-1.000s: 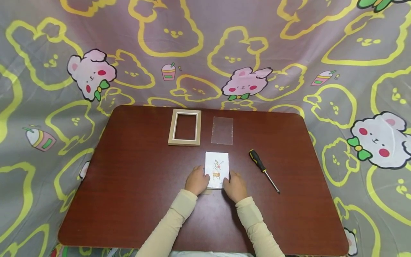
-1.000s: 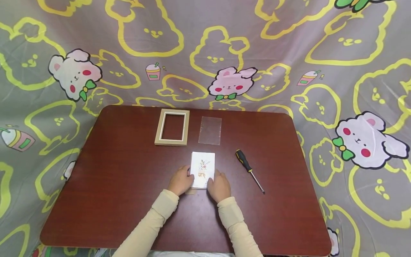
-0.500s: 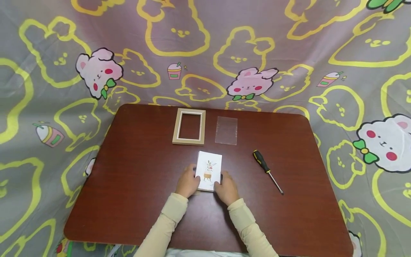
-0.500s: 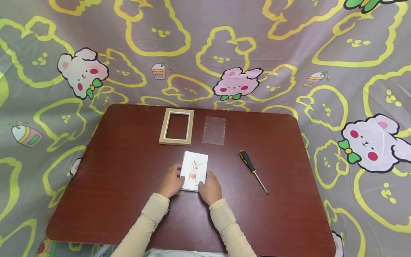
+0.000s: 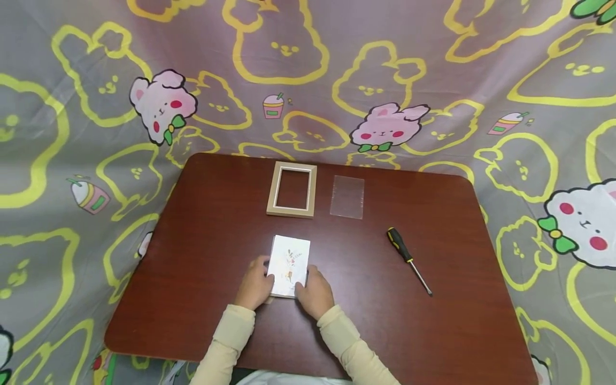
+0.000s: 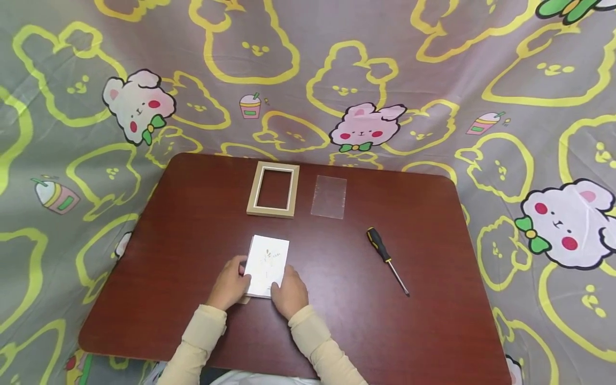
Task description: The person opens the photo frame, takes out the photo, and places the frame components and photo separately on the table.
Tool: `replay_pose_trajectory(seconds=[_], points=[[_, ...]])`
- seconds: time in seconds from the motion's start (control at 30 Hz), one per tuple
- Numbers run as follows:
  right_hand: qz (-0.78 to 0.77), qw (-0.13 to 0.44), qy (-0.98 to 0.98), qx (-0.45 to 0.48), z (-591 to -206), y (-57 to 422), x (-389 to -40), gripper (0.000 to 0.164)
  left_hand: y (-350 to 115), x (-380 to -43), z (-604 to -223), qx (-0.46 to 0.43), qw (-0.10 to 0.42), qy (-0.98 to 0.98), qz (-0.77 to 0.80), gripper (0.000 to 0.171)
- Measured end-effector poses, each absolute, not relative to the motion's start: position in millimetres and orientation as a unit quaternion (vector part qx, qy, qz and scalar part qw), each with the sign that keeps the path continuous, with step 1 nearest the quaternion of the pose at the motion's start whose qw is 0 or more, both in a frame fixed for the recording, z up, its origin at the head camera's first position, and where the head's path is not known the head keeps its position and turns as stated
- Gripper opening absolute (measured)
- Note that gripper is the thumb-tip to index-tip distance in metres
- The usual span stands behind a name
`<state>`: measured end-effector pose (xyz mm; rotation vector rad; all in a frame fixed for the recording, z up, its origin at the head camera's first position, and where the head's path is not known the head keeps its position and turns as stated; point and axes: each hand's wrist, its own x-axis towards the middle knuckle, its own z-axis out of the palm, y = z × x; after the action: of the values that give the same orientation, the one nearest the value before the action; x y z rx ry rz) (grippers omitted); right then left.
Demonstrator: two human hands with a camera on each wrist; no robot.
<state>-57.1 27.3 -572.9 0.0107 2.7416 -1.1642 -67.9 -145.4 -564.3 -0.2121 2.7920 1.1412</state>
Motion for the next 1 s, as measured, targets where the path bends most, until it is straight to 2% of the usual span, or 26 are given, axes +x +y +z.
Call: replay_pose_trajectory(seconds=[0.23, 0.4, 0.57, 1.0], points=[[-0.353, 0.075, 0.932, -0.006, -571.6, 17.7, -53.3, 0.047, -153.2, -61.5, -569.5, -0.082, 0.071, 0.924, 0.367, 0.049], [-0.331, 0.065, 0.941, -0.029, -572.0, 14.7, -52.7, 0.039, -153.9, -58.0, -571.3, -0.086, 0.057, 0.933, 0.345, 0.048], [-0.317, 0.060, 0.946, -0.042, -573.7, 15.0, -52.9, 0.032, -154.5, -55.9, -572.8, -0.096, 0.066, 0.933, 0.339, 0.046], [-0.323, 0.059, 0.944, -0.038, -579.0, 15.9, -56.7, 0.038, -159.2, -61.3, -570.2, -0.095, 0.046, 0.922, 0.371, 0.044]])
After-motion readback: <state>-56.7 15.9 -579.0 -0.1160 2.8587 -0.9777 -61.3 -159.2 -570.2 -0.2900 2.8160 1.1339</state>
